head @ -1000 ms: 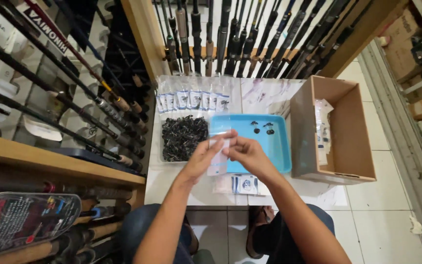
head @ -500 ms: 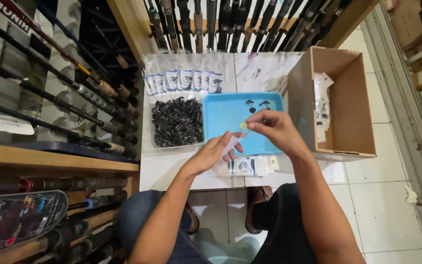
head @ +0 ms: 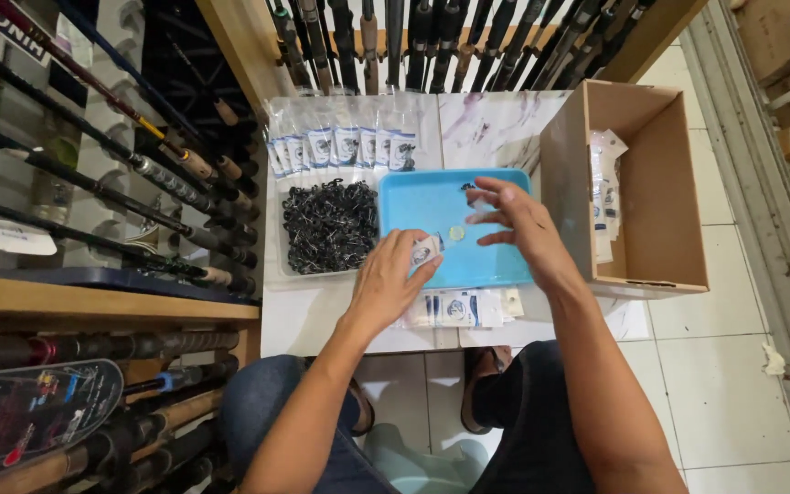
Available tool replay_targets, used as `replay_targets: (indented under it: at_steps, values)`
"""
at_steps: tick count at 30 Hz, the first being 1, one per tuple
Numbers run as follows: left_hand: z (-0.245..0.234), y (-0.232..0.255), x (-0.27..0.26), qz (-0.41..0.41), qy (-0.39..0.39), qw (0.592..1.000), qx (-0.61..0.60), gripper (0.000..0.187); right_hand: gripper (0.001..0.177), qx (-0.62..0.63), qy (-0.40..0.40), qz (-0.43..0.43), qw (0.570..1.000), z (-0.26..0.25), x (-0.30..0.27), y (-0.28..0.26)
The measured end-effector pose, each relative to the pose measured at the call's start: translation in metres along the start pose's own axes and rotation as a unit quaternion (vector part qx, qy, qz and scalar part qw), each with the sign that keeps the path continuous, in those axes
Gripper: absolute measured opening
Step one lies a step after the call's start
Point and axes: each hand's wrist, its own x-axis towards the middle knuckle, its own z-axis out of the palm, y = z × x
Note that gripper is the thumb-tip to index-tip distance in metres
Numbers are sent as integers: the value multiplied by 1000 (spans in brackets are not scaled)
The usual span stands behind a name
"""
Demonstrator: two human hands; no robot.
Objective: The person organizes fishing hooks and swivel connectors, picking them from a large container and sorting them into a blue plastic tray.
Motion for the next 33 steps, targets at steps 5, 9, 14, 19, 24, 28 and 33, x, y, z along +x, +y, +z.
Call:
replay_targets:
  at_steps: [5,9,14,19,24,28,33]
  values:
    - [-6,18,-4,0,8,998,62,54,50,-55,-23,38,997,2,1,13]
    - [-22,32,-7,-74,-88,983,-146,57,47,-106,-27,5,994,3,-3,2]
    - [3,0,-2,-116,-224,870,-422,61,31,-134,-85,-49,986,12,-9,-13]
    - [5,4,0,-148,-276,792,-524,79,20,-159,-71,-96,980,13,-11,-17]
    - [20,-18,5,-184,-189,844,-468,72,10,-179,-26,-108,978,-2,-3,3]
    - [19,-22,6,-191,-170,855,-452,67,10,-147,-45,-93,984,-3,-3,2]
    - [23,-25,6,-182,-172,865,-435,65,7,-146,-76,-94,982,5,-9,-9]
